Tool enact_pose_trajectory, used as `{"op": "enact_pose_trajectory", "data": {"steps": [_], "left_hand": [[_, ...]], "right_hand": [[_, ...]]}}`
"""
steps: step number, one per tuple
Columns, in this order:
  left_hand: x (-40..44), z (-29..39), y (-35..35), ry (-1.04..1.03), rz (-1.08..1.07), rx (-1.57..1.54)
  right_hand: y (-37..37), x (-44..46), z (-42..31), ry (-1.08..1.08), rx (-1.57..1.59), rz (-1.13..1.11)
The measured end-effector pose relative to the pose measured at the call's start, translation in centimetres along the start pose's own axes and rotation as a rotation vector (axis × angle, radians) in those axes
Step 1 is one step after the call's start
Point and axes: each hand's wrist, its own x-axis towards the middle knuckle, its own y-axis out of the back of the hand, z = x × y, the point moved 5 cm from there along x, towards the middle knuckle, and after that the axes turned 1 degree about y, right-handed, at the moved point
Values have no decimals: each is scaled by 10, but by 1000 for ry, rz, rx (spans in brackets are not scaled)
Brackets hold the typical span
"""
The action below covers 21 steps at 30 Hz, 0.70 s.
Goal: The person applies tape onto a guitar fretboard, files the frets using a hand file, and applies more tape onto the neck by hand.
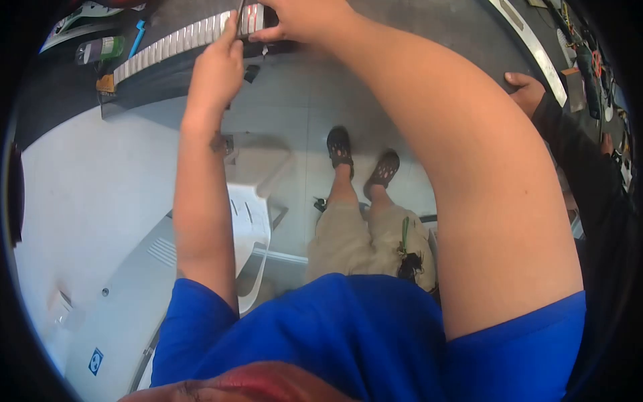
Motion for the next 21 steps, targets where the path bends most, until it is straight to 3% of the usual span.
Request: {"op": "enact_pose_trajectory", "data": {"steps": [2, 7, 18, 21], "left_hand": [[-19, -8, 2, -7, 6, 39], [-161, -16, -19, 141, -10, -104], [-166, -14, 2, 249, -33, -327], [-175, -22, 5, 219, -74, -311]], "right_hand": [[-1, 2, 0, 10, -1, 1], [-2, -1, 5, -8, 14, 4], [-2, 70, 22, -97, -128, 68], [-13, 100, 35, 20, -304, 20]]}}
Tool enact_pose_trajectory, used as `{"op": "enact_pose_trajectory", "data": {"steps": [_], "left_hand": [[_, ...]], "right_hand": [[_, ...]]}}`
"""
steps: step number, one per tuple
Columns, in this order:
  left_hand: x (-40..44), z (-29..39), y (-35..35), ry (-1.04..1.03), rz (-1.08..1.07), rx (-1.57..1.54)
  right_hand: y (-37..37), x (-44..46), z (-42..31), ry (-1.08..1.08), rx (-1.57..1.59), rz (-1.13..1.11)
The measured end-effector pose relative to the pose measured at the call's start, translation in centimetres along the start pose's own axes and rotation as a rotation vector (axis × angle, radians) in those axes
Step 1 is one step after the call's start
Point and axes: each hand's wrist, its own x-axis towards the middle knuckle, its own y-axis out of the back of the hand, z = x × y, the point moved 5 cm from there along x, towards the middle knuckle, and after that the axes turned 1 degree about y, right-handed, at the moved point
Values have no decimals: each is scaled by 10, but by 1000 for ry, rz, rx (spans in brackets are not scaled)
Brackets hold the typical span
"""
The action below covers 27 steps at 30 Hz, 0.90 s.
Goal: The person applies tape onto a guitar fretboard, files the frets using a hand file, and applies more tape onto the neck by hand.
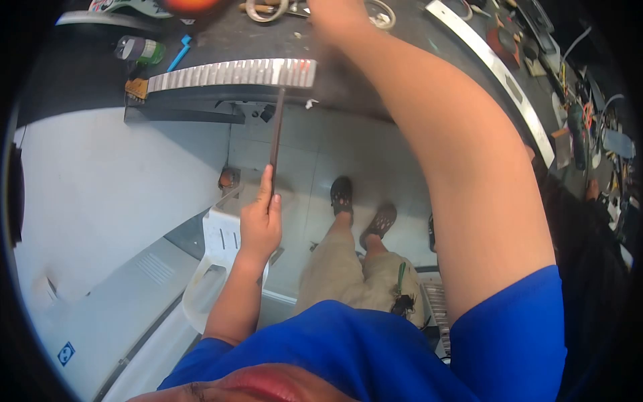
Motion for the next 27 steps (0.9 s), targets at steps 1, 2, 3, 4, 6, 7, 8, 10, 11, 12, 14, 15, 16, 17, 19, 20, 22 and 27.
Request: {"op": "enact_pose_trajectory", "data": {"steps": [1, 2, 3, 4, 6, 7, 8, 10, 11, 12, 14, 15, 16, 17, 19, 20, 22, 27], "left_hand": [[-2, -4, 1, -1, -10, 3], [-2, -6, 5, -28, 13, -32], [-2, -11, 10, -35, 30, -25], [-3, -17, 13, -40, 45, -19], [-3, -28, 20, -37, 71, -18], [-3, -35, 25, -26, 80, -20], [-5, -43, 29, -12, 86, -23], [-7, -57, 38, 25, 126, -70], [-5, -63, 41, 35, 147, -96], [-5, -68, 42, 48, 147, -97], [-2, -75, 44, 65, 139, -91], [1, -73, 45, 69, 133, -99], [1, -68, 48, 77, 117, -104], [1, -65, 50, 84, 101, -107], [8, -58, 51, 31, 123, -101], [9, -53, 51, 8, 129, -100], [17, -47, 45, -76, 159, -63], [36, -24, 32, -107, 112, 90]], "right_hand": [[-6, 12, 1, 45, -18, -63], [-14, 25, 0, 93, -36, -126], [-20, 34, -8, 139, -51, -196], [-16, 39, -15, 98, -26, -134], [-22, 64, -17, 54, -18, -172], [-22, 76, -18, 15, -28, -215], [-36, 90, -4, 46, -54, -162], [-46, 108, 6, -14, -99, -170], [-42, 115, 2, 12, -193, -177], [-45, 122, 3, -2, -200, -159], [-47, 132, 10, -34, -196, -105], [-44, 133, 9, -53, -182, -71], [-43, 128, 9, -77, -166, -44], [-42, 118, 9, -98, -73, -49], [-26, 90, 0, -133, 115, -37], [-20, 72, -4, -152, 209, -35], [-15, 25, 3, 48, 321, -12], [6, -88, -20, -6, 406, -65]]}}
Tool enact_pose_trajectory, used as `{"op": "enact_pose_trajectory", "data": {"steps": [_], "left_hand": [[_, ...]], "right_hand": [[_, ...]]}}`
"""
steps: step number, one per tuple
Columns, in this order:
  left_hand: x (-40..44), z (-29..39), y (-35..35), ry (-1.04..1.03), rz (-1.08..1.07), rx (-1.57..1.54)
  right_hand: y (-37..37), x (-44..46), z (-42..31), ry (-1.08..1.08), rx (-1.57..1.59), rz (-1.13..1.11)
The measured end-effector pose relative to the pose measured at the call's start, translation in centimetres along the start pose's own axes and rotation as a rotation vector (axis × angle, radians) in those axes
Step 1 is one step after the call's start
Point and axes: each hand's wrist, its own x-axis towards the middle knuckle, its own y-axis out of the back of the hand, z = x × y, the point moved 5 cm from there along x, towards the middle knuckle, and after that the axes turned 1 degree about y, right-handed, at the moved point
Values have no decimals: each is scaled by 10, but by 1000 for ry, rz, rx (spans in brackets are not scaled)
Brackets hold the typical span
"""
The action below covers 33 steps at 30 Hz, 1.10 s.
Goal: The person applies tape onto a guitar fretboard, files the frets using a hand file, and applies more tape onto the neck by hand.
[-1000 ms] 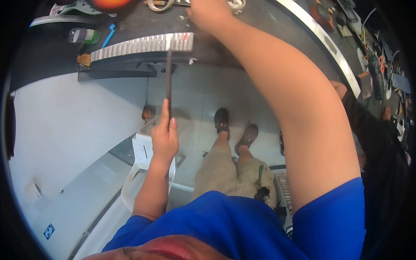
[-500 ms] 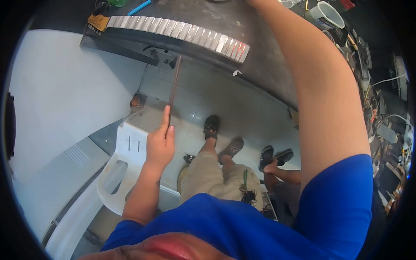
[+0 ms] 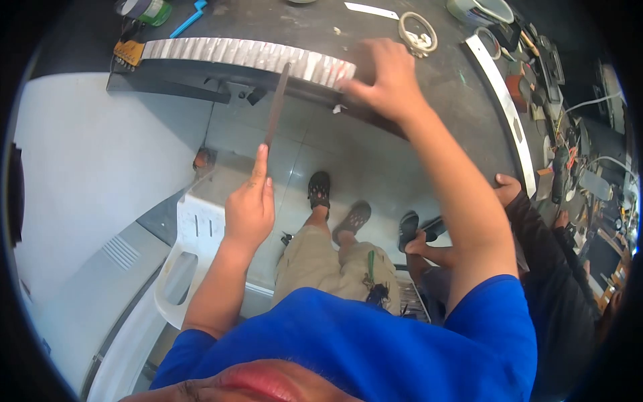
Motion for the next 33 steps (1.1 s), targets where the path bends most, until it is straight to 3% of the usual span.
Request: {"op": "enact_pose_trajectory", "data": {"steps": [10, 26, 29, 31, 33], "left_hand": [[2, 37, -20, -62, -27, 187], [-22, 48, -58, -29, -41, 334], [35, 74, -56, 9, -70, 364], [94, 80, -57, -214, 66, 347], [108, 88, -51, -114, -37, 360]], "right_hand": [[1, -22, -16, 153, -76, 64], [-3, -34, -13, 94, -98, 41], [-7, -34, -12, 102, -135, 66], [-9, -32, -11, 105, -143, 64], [-9, -31, -11, 103, -143, 53]]}}
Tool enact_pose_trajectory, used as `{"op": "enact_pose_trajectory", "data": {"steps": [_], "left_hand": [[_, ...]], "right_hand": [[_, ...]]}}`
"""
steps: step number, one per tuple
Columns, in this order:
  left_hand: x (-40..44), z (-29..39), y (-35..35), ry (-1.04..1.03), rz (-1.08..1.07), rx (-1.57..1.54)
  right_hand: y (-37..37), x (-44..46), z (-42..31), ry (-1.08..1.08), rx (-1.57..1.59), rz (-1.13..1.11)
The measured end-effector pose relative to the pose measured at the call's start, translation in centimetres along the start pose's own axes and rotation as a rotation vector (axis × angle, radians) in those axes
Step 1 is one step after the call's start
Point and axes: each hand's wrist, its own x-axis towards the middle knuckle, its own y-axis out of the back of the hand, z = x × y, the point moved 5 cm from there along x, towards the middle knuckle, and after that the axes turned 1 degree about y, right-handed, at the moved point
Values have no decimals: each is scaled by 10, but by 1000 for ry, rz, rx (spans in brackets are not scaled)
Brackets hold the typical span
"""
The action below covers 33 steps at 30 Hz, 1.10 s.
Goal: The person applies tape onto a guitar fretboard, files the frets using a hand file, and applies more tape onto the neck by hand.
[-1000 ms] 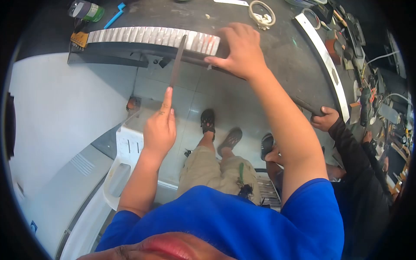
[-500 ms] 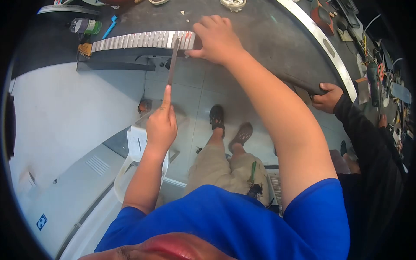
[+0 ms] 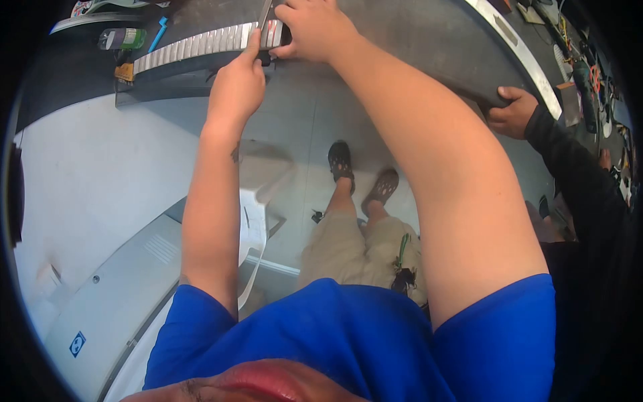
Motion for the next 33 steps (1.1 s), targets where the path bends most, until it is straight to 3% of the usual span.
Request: {"op": "enact_pose_trajectory", "data": {"steps": [6, 8, 11, 12, 13, 15, 17, 19, 21, 24, 25, 27, 30, 33], "left_hand": [[-126, -23, -50, -8, 109, -147], [-103, -12, -38, 44, 61, -68], [3, -4, -6, -132, 108, -79], [21, 7, 8, 64, -48, -198], [24, 3, 8, 87, -79, -176], [-17, -16, -7, -65, 48, -145], [-90, -27, -30, -26, 75, -248], [-106, -17, -33, -81, 168, -190], [-93, -15, -35, 36, 76, -247], [12, -6, -7, -68, 34, -194], [23, 3, 4, 77, -87, -188], [-3, -10, -7, -28, -1, -180], [-115, -30, -46, 11, 88, -189], [-105, -28, -46, 97, 30, -147]], "right_hand": [[2, 1, 3, 0, 12, -11], [2, 0, 2, 4, 17, -21], [2, -2, -1, 1, 19, -29], [1, -3, -1, -4, 20, -31], [0, -3, -1, -6, 24, -36], [-1, -2, -2, 3, 23, -45], [-1, -4, 0, 2, 24, -44], [1, -4, 2, -2, 29, -45], [-1, -6, 2, -2, 35, -52], [-1, -6, 2, -2, 33, -56], [-3, -7, 2, -7, 33, -59], [-2, -5, 1, 1, 33, -67], [-2, -8, 1, -5, 33, -64], [-2, -8, 1, -5, 46, -65]]}}
